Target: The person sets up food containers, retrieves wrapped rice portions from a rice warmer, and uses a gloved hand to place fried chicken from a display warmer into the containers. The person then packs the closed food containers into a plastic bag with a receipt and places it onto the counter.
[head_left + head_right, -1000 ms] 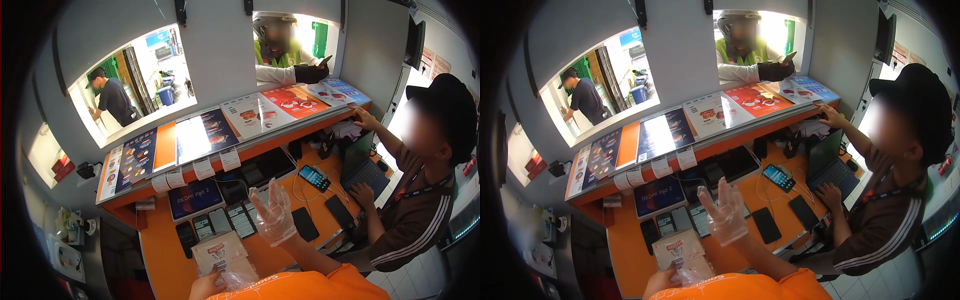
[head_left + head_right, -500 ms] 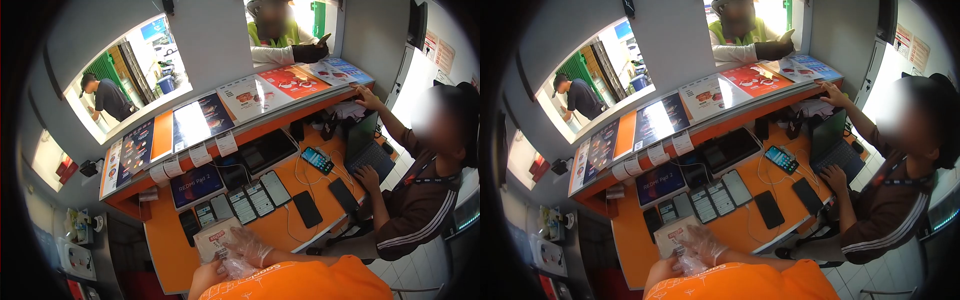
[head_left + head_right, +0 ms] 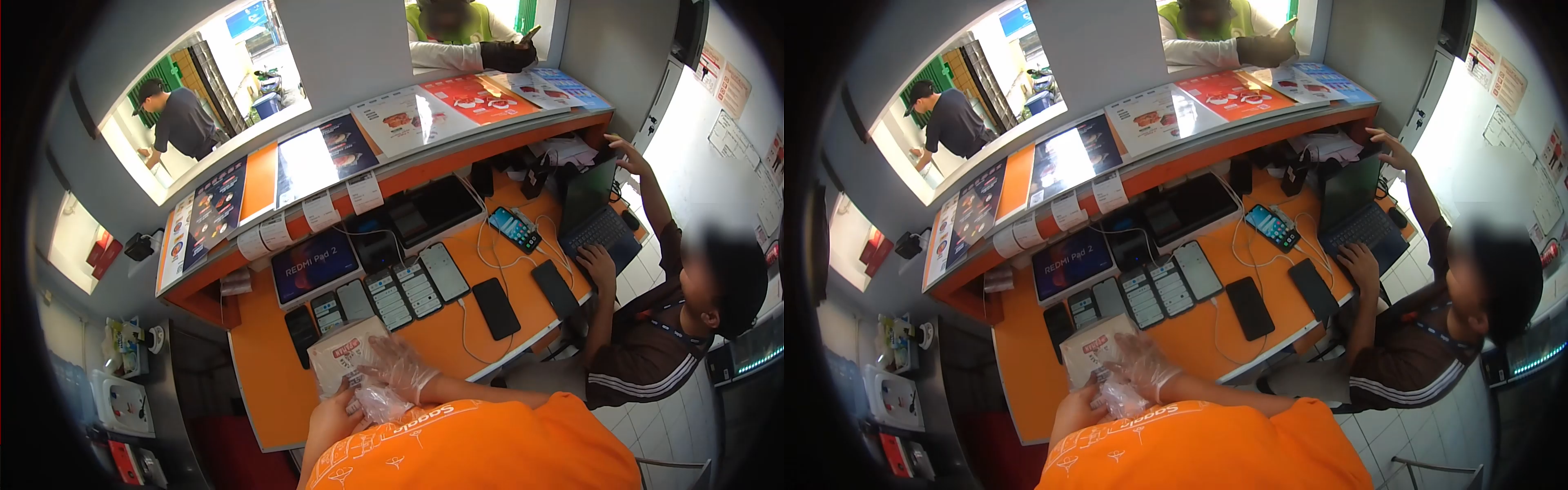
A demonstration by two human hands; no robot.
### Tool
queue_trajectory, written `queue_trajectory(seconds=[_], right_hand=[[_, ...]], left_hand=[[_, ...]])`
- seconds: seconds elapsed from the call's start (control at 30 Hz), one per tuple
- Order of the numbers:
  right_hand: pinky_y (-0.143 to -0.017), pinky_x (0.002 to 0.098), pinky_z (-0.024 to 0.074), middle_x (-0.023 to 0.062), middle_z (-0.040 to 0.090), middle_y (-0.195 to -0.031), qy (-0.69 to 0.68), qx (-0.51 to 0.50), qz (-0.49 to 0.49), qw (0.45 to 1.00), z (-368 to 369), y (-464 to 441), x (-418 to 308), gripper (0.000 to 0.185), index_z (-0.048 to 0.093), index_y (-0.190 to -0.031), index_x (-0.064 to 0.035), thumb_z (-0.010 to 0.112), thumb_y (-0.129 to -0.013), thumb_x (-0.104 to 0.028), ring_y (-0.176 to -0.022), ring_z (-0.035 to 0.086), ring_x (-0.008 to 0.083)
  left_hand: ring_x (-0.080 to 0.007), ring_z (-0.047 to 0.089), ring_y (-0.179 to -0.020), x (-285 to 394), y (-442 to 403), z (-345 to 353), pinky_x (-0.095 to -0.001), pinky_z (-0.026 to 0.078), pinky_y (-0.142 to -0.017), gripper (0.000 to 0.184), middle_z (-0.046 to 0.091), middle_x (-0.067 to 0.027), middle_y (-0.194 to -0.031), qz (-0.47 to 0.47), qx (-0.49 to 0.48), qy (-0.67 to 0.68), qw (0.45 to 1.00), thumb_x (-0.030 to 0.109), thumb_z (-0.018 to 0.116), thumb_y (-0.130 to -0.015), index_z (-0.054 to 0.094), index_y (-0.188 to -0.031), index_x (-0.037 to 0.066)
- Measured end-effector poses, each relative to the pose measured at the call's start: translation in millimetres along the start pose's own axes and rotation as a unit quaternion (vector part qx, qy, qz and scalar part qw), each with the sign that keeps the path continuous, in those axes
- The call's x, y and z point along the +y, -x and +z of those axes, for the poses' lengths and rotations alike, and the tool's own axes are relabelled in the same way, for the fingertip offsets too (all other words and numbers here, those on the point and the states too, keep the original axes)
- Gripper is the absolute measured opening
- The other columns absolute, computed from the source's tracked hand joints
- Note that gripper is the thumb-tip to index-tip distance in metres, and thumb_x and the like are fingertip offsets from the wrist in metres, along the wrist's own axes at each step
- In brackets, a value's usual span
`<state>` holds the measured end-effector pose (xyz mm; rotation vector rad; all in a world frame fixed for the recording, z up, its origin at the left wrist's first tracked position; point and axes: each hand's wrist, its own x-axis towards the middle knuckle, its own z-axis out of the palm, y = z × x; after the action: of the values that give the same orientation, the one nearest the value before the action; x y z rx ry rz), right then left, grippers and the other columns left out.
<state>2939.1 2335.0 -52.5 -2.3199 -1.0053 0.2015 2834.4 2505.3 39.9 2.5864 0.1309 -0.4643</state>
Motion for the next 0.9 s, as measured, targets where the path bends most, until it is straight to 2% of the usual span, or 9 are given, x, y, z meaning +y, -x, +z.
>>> queue_trajectory(seconds=[0.07,0.17,0.23,0.33,0.43,0.53,0.63,0.8,0.9], right_hand=[[-0.115,0.0462,0.0166,0.0230,0.028,-0.149,-0.005,-0.035,0.004,0.999,5,1,4,0.049,0.042,-0.139,-0.0183,0.048,-0.095,-0.039,-0.138,0.026,0.0382],[-0.116,0.0505,0.0105,0.0236,0.020,-0.154,0.061,-0.078,-0.017,0.995,-10,6,-5,0.048,0.042,-0.142,-0.0301,0.047,-0.095,-0.039,-0.143,0.018,0.0391],[-0.116,0.0511,0.0095,0.0233,0.018,-0.154,0.172,-0.080,-0.061,0.980,-29,14,-19,0.051,0.039,-0.144,-0.0311,0.046,-0.095,-0.042,-0.144,0.015,0.0389],[-0.117,0.0478,0.0054,0.0166,0.014,-0.157,0.136,-0.127,-0.005,0.983,-47,19,-35,0.067,0.035,-0.147,-0.0295,0.056,-0.087,-0.050,-0.146,0.008,0.0349],[-0.117,0.0475,0.0050,0.0155,0.014,-0.158,0.190,-0.060,-0.001,0.980,-33,27,-34,0.078,0.035,-0.147,-0.0282,0.058,-0.080,-0.062,-0.146,0.008,0.0323],[-0.117,0.0467,0.0061,0.0145,0.016,-0.157,0.219,-0.021,0.017,0.975,-16,32,-33,0.077,0.036,-0.146,-0.0284,0.054,-0.081,-0.064,-0.147,0.008,0.0294],[-0.117,0.0440,0.0076,0.0151,0.020,-0.156,0.254,-0.041,0.069,0.964,-19,40,-42,0.075,0.035,-0.147,-0.0268,0.052,-0.083,-0.062,-0.146,0.010,0.0291],[-0.117,0.0423,0.0143,0.0208,0.026,-0.152,0.186,0.067,0.151,0.969,-11,63,-49,0.076,0.035,-0.147,-0.0202,0.057,-0.083,-0.054,-0.143,0.021,0.0342],[-0.116,0.0422,0.0187,0.0239,0.028,-0.150,0.131,0.102,0.195,0.967,-6,80,-59,0.077,0.035,-0.146,-0.0150,0.062,-0.081,-0.048,-0.140,0.028,0.0365]], left_hand=[[-0.0371,0.064,-0.099,-3,1,7,-0.0403,0.053,-0.081,0.047,0.047,-0.0176,-0.139,-0.001,0.028,0.044,0.999,0.031,0.068,-0.078,0.062,-0.119,0.009],[-0.0361,0.063,-0.104,-15,2,18,-0.0387,0.052,-0.084,0.049,0.049,-0.0182,-0.138,-0.012,0.038,0.108,0.993,0.030,0.069,-0.078,0.061,-0.121,0.007],[-0.0353,0.063,-0.106,-21,6,15,-0.0374,0.052,-0.085,0.050,0.051,-0.0192,-0.135,-0.009,0.034,0.130,0.991,0.029,0.070,-0.078,0.061,-0.121,0.005],[-0.0341,0.063,-0.107,-22,11,3,-0.0359,0.052,-0.085,0.051,0.055,-0.0211,-0.130,0.012,0.028,0.143,0.989,0.025,0.073,-0.077,0.061,-0.121,0.002],[-0.0328,0.064,-0.105,-26,16,-10,-0.0350,0.052,-0.083,0.049,0.060,-0.0217,-0.124,0.041,0.041,0.165,0.985,0.022,0.075,-0.077,0.062,-0.119,0.000],[-0.0299,0.067,-0.099,-45,21,-20,-0.0342,0.052,-0.081,0.046,0.065,-0.0203,-0.116,0.079,0.059,0.177,0.979,0.021,0.076,-0.078,0.064,-0.117,0.000],[-0.0266,0.068,-0.094,-53,27,-41,-0.0332,0.052,-0.078,0.042,0.068,-0.0175,-0.107,0.051,0.050,0.211,0.975,0.020,0.075,-0.078,0.065,-0.113,-0.001],[-0.0268,0.068,-0.089,-104,26,-61,-0.0330,0.052,-0.074,0.036,0.069,-0.0167,-0.101,-0.007,0.063,0.212,0.975,0.017,0.074,-0.078,0.066,-0.107,-0.003],[-0.0280,0.069,-0.086,-147,21,-61,-0.0332,0.053,-0.072,0.041,0.069,-0.0173,-0.103,0.040,0.122,0.163,0.978,0.019,0.075,-0.078,0.064,-0.111,-0.004]])
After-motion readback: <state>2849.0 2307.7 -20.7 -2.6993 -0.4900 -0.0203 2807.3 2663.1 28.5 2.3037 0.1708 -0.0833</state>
